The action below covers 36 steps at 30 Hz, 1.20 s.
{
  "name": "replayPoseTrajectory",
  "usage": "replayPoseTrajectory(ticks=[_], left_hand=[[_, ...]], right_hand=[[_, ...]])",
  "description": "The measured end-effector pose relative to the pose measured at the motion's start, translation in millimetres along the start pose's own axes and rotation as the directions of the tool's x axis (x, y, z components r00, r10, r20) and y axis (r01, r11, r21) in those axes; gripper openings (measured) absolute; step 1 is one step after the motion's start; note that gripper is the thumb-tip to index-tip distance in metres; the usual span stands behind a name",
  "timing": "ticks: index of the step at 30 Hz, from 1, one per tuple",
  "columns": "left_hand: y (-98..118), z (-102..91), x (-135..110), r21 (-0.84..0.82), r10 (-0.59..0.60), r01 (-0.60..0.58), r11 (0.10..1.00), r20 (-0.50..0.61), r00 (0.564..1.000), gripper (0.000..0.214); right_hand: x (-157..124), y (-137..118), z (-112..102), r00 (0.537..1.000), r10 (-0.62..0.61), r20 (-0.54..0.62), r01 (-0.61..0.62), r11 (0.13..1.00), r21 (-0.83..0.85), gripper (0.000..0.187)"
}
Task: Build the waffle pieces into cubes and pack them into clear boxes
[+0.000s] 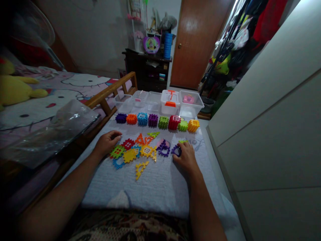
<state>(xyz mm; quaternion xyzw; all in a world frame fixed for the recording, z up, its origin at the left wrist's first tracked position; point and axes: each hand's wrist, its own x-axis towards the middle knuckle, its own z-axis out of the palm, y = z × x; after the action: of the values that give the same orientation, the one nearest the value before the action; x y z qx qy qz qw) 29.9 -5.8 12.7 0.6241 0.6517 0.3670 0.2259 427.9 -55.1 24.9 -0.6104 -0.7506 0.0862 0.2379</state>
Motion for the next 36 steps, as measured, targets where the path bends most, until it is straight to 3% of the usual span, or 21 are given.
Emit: replayPoseTrajectory(ticks=[5, 11, 22, 28, 36], left_hand=[[-1.2, 0.9, 0.2, 0.006, 0.005, -0.005, 1.0, 0.003, 1.0, 0.036], [-0.9, 1.3, 0.6, -0.002, 0.001, -0.001, 1.0, -0.004, 1.0, 0.035], [-6.9, 2.0, 1.8, -0.007, 0.008, -0.008, 1.0, 0.012, 1.0, 0.036], [-4.2, 0.8, 1.0, 0.008, -0.002, 0.002, 1.0, 0.016, 1.0, 0.037], [0.3, -0.6, -0.6, 0.013, -0.003, 0.003, 1.0, 0.023, 1.0, 0.037]], right_hand=[[6.6, -20.0, 0.7, 0.994, -0.104, -0.042, 0.11, 0.977, 0.183, 0.045], [9.3, -40.0, 16.8, 0.99, -0.141, 0.021, 0.137, 0.98, 0.144, 0.049], [5.5, -38.4, 18.0, 0.993, -0.112, 0.045, 0.11, 0.993, 0.05, 0.059], [2.2, -33.7, 17.5, 0.995, -0.071, 0.07, 0.071, 0.997, 0.005, 0.046], [2.9, -35.9, 19.7, 0.995, -0.086, 0.053, 0.085, 0.996, 0.02, 0.049]])
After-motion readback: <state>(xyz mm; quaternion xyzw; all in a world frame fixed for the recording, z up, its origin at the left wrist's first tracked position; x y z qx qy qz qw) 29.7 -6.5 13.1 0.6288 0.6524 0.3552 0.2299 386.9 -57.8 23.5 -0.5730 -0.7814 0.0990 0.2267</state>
